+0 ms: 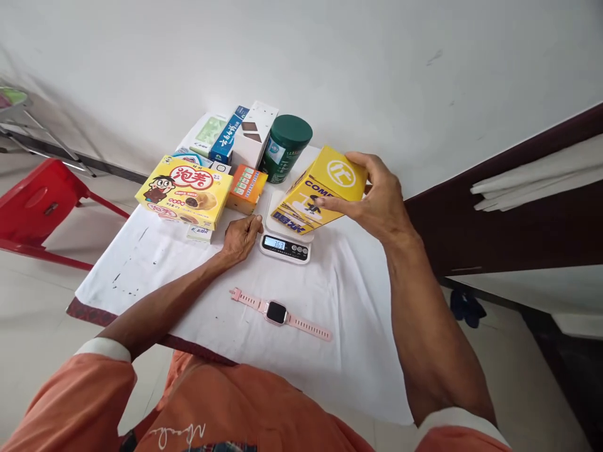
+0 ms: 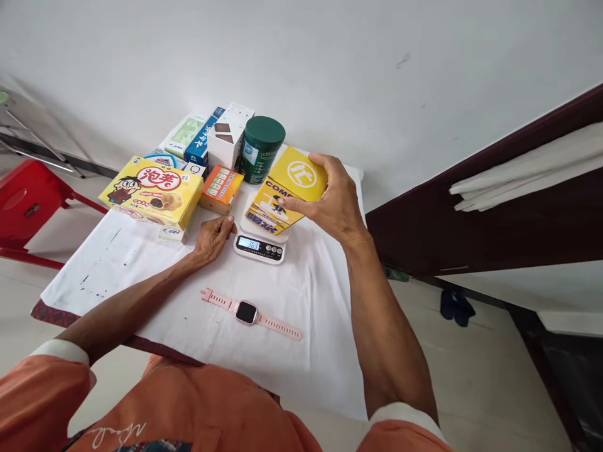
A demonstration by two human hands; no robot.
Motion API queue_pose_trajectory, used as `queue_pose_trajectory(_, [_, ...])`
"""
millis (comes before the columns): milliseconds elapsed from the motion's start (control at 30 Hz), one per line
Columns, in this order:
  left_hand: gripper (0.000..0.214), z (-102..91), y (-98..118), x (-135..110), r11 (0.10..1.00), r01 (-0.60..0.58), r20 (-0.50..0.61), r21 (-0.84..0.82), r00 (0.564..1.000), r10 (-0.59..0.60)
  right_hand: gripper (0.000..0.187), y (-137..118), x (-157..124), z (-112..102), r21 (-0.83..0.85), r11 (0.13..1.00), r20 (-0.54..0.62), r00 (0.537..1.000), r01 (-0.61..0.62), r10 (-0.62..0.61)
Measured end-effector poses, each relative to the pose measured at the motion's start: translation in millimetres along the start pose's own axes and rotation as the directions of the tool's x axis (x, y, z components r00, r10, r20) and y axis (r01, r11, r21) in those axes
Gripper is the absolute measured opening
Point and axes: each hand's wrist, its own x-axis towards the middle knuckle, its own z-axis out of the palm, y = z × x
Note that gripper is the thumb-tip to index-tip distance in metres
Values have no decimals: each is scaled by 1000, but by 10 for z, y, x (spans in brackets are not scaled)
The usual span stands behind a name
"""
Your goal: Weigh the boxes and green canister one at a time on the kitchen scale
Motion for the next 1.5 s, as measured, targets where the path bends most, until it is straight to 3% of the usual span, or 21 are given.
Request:
queue_pose_trajectory(133, [52,-2,3,12,1000,-4,-6,-14,1000,4,79,61,77,-24,46,999,50,998,21,-24])
queue_pose_trajectory(400, [62,-10,28,32,1000,-24,12,-13,1000,25,100,235,65,-64,228,974,73,997,3,-20])
queue_pose_trajectory(467, [61,-7,31,33,999,-29,8,-21,1000,30,104,281,-44,-74,275,961,30,999,-20,12])
queue_pose_trajectory(533, [58,-6,33,32,999,-29,8,-25,1000,30,87,359,-217,-25,390,920,-108,991,-34,82])
queue_pose_trajectory(600, [56,-6,39,33,999,-26,8,-22,1000,26,61,484,-442,115,554,831,-285,926,-52,247])
queue_pose_trajectory(633, [56,-7,43,33,1000,-20,7,-20,1000,21,57,560,-562,215,625,776,-340,866,-82,366])
queue_pose_trajectory(733, [57,-10,63,34,1000,3,10,-15,1000,-3,55,782,-894,544,765,610,-324,696,-204,640])
queue_pose_trajectory(800, [59,-13,78,32,1000,16,10,-13,1000,-16,54,882,-1043,700,780,581,-318,651,-232,689])
queue_pose_trajectory(900, [61,-17,90,25,1000,22,4,-16,1000,-22,52,950,-1132,773,758,606,-335,653,-242,680])
queue_pose_trajectory(1500, [58,-13,59,19,998,23,4,-51,1000,-23,45,968,-1148,748,684,668,-325,695,-295,641])
